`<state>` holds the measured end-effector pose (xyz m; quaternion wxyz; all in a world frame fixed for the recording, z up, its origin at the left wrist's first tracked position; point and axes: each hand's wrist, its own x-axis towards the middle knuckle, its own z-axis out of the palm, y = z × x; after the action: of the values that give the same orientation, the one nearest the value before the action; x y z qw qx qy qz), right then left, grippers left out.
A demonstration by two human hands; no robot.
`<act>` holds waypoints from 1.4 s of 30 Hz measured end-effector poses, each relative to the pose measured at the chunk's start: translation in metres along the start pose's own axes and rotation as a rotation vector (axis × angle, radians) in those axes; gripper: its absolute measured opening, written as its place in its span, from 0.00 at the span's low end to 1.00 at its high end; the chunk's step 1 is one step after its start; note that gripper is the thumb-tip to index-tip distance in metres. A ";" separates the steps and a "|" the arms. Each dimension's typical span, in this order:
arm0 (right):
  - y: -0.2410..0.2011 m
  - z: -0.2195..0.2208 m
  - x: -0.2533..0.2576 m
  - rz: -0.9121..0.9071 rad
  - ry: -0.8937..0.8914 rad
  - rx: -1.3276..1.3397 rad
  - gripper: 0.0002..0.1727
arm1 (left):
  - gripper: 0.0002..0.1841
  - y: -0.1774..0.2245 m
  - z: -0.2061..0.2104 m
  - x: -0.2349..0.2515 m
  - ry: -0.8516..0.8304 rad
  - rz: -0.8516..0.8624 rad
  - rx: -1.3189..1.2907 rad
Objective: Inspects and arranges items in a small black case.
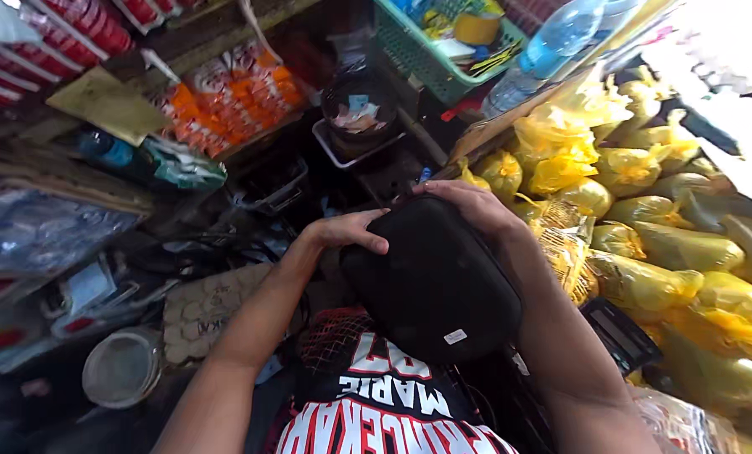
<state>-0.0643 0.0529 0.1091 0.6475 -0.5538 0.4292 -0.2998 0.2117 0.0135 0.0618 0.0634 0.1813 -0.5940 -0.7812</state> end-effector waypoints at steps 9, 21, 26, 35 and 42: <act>0.006 0.016 -0.026 -0.055 0.257 -0.155 0.24 | 0.34 -0.064 0.030 -0.086 0.445 0.135 -0.216; 0.105 0.189 -0.022 -0.116 0.284 -0.305 0.31 | 0.37 -0.116 0.096 -0.085 1.436 0.582 -0.957; 0.095 0.218 0.012 -0.138 0.393 -0.630 0.37 | 0.31 -0.090 0.095 -0.071 1.546 0.680 -0.906; 0.099 0.243 0.029 -0.374 0.572 -0.873 0.10 | 0.33 -0.084 0.082 -0.078 1.615 0.791 -0.889; 0.094 0.268 0.036 -0.654 0.412 -1.016 0.13 | 0.27 -0.092 0.079 -0.133 1.729 0.791 -0.999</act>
<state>0.1822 0.1644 0.0141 0.0832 -0.8252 0.4422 -0.3415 0.3169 0.1527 0.0203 0.7776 0.4209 0.0226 -0.4665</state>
